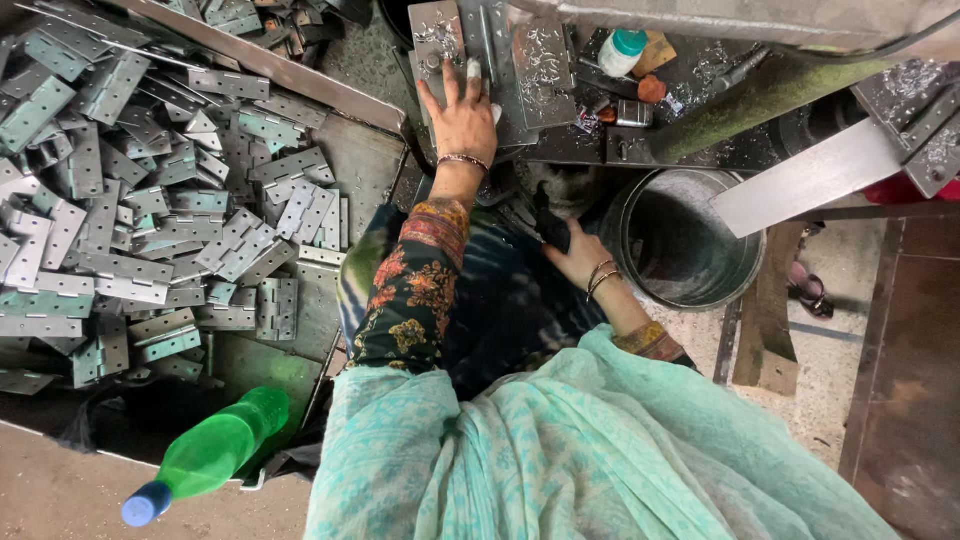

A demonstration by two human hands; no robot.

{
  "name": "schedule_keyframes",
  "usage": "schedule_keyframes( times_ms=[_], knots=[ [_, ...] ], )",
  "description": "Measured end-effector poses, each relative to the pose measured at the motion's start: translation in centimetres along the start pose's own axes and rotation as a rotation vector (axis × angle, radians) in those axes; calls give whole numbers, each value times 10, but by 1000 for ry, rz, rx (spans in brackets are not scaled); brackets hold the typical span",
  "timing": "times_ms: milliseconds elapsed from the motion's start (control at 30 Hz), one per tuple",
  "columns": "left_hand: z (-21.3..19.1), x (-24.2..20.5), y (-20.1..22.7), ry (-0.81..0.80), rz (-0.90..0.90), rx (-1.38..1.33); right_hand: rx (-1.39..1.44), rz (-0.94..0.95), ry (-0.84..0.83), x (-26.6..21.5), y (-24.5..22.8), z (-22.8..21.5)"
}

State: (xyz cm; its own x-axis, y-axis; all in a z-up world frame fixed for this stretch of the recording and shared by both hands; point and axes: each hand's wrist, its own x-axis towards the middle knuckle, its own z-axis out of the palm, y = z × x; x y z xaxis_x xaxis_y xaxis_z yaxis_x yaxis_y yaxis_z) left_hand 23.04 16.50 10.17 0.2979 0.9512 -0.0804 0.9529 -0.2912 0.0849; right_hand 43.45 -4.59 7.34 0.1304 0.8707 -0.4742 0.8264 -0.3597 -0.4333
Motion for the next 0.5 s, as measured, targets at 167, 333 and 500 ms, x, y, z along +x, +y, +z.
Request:
schedule_keyframes(
  times_ms=[167, 333, 500],
  knots=[
    [4, 22, -1, 249, 10, -57, -127, -17, 9, 8, 5, 3],
    [15, 26, -5, 243, 19, -44, -76, -25, 118, 23, 39, 63],
    [18, 24, -4, 224, 29, -36, -33, -34, 120, 27, 45, 68]
  ],
)
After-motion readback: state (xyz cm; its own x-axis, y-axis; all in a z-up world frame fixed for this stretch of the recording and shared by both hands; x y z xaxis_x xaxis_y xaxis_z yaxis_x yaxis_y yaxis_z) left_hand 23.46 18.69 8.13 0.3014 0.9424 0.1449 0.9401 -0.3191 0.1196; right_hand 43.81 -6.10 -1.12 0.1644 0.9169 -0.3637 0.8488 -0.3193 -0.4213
